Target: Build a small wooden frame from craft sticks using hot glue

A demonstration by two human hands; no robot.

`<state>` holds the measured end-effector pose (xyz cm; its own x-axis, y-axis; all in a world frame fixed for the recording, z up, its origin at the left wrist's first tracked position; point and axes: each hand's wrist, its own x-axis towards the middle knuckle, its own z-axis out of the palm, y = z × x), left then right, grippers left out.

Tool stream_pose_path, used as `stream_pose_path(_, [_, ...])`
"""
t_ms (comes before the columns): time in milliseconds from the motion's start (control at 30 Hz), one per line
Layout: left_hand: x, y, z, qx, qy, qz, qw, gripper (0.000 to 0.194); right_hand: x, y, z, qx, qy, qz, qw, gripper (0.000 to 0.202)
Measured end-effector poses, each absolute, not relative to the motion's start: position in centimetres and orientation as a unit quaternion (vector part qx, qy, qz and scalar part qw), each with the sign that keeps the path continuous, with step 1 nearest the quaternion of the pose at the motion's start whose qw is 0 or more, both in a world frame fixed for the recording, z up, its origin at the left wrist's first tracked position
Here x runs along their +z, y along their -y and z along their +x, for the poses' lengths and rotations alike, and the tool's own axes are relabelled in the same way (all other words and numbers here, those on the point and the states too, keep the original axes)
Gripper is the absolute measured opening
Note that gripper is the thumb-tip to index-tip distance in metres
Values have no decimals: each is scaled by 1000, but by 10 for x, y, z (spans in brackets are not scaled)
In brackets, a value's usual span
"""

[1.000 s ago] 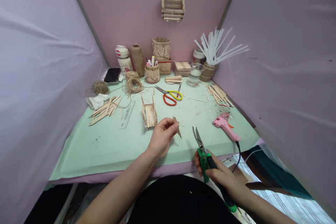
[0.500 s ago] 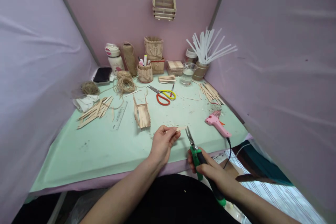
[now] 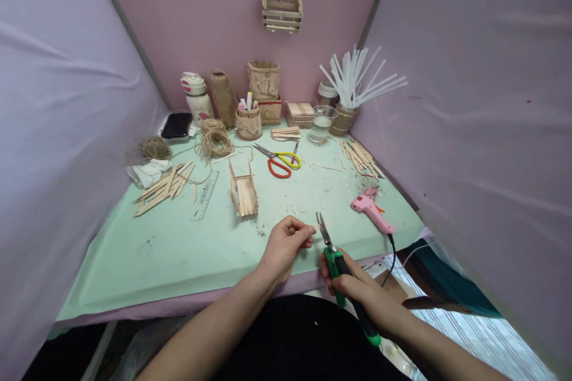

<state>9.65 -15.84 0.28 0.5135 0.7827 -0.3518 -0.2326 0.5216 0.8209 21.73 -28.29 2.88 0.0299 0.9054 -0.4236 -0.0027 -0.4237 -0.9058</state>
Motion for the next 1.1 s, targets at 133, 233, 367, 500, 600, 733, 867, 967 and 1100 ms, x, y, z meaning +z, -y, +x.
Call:
stream_pose_path(133, [5, 158, 82, 286, -367, 378, 800, 38, 28, 280, 216, 571, 383, -621, 376, 16])
stream_pose_path(233, [3, 158, 62, 294, -371, 406, 782, 34, 33, 270, 207, 551, 411, -629, 363, 16])
stream_pose_path(367, [2, 152, 28, 339, -404, 491, 693, 31, 38, 248, 184, 557, 458, -605, 336, 22])
stream_pose_path(500, [5, 140, 0, 336, -419, 546, 643, 37, 40, 237, 170, 570, 484, -589, 307, 27])
stream_pose_path(600, [7, 132, -12, 351, -443, 568, 598, 35, 44, 240, 174, 571, 505, -590, 266, 31])
stream_pose_path(733, [5, 126, -22, 398, -496, 571, 519, 26, 44, 240, 198, 455, 559, -657, 220, 41])
stream_pose_path(867, [3, 126, -25, 445, -487, 592, 462, 16, 20, 216, 227, 113, 612, -773, 124, 45])
stream_pose_path(967, [0, 126, -24, 460, -479, 598, 448, 13, 0, 195, 240, -20, 626, -772, 110, 49])
stream_pose_path(1100, [-4, 126, -22, 467, -460, 614, 440, 12, -1, 180, 229, -59, 677, -696, 230, 54])
